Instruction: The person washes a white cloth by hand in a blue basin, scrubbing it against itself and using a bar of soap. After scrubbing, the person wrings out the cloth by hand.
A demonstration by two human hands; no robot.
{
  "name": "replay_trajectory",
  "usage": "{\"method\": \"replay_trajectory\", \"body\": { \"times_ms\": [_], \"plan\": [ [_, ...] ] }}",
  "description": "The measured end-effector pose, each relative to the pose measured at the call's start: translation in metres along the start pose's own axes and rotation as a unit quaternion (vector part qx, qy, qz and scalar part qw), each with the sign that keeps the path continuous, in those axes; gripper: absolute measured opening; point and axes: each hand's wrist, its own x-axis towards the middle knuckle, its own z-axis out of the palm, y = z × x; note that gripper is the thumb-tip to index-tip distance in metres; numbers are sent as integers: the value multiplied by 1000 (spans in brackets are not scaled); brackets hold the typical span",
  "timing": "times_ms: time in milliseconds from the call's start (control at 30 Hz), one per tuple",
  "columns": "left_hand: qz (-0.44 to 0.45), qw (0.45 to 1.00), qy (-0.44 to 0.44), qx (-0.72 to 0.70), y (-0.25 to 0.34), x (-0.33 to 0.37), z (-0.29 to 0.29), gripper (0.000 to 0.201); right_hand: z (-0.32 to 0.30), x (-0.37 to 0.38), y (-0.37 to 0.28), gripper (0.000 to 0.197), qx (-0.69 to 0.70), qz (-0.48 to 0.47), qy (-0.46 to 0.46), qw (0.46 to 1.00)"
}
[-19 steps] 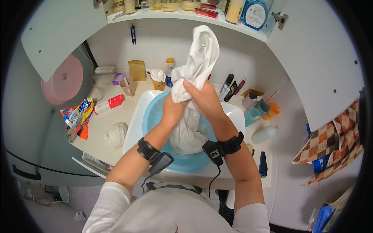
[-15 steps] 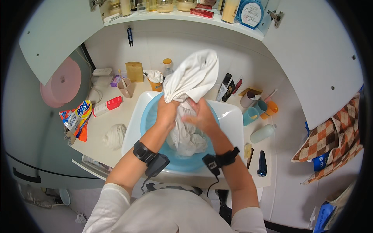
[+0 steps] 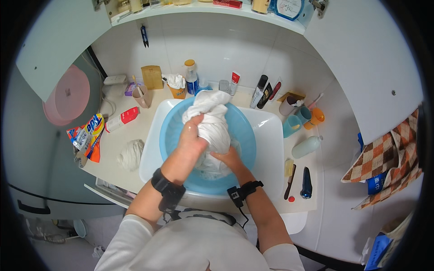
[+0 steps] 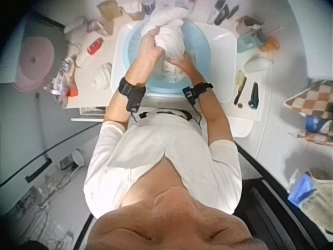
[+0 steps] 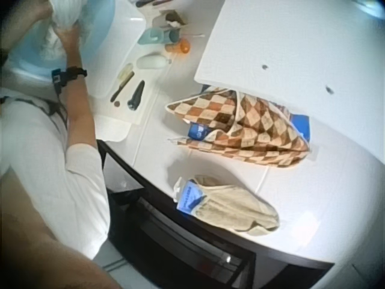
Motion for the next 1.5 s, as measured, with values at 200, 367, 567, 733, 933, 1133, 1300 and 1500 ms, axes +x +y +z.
{"method": "replay_trajectory", "body": {
  "times_ms": [200, 367, 567, 733, 933, 1133, 1300, 1500],
  "plan": [
    [85, 980, -25, 180, 38, -1, -48, 41, -30, 3, -43, 49, 227, 163, 58, 958],
    [18, 859, 101, 501, 45, -26, -55, 73, -40, 15, -96, 51, 114, 117, -17, 986],
    [298, 359, -165, 869, 31, -31, -47, 106, -31, 27, -124, 51, -77, 43, -177, 980],
    [205, 588, -215, 752, 24, -18, -53, 80, -27, 36, -150, 53, -132, -67, -244, 958],
    [130, 670, -67, 728, 45, -11, -63, 59, -52, 55, -103, 65, -272, -1, -157, 949],
    [75, 461, 93, 879, 36, 11, -72, 62, -63, 53, -26, 83, -385, 56, -84, 917],
    [-2, 245, 16, 969, 13, 38, -102, 75, -31, 30, 28, 98, -478, -104, -196, 850],
    [-161, 122, -96, 975, -1, 67, -123, 79, -2, 21, 18, 101, -612, 61, -318, 721]
  ]
}}
